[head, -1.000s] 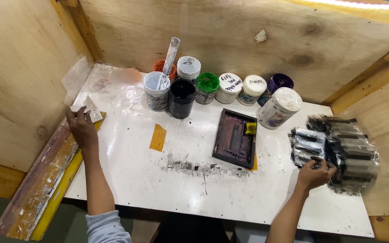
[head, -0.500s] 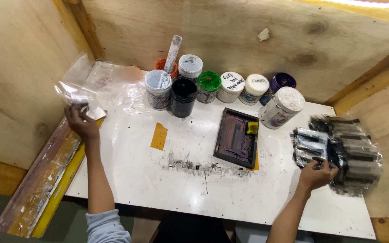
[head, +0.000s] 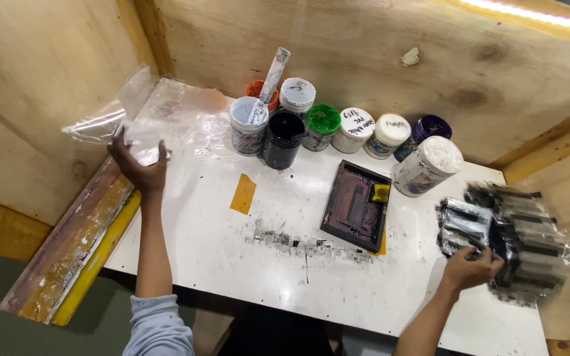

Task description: The person uses a yellow sponge to spread dark reddish-brown paint evenly across a rectangular black tray. They repeatedly dip the sponge into the paint and wipe the tray's surface. The person also handles a clear plastic sheet and a stack of packaged black items on the table.

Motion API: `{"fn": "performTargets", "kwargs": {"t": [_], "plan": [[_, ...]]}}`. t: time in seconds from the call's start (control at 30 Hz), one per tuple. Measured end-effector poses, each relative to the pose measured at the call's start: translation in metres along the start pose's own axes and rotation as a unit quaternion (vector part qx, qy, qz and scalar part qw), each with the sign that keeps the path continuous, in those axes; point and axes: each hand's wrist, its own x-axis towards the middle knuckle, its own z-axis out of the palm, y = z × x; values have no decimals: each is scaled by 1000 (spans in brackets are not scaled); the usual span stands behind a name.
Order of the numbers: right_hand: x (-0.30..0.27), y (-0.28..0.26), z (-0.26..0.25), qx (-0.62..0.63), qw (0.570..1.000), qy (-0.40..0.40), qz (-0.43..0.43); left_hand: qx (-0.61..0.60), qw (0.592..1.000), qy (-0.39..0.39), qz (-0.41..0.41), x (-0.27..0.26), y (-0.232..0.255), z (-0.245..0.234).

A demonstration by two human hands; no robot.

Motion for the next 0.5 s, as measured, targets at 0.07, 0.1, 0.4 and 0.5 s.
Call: {"fn": "performTargets", "kwargs": {"t": [0.07, 0.1, 0.4, 0.5], "plan": [[0, -4, 2, -20, 999, 9, -35, -44, 998, 44, 9, 1, 9, 4], [0, -6, 3, -38, 997, 16, -71, -86, 992, 89, 18, 2, 14, 6], [-14, -57, 19, 130, 968, -102, -190, -276, 952, 50, -119, -51, 97, 21], [-30, -101, 8, 224, 929, -242, -170, -423, 843, -33, -329, -61, 170, 24]]}}
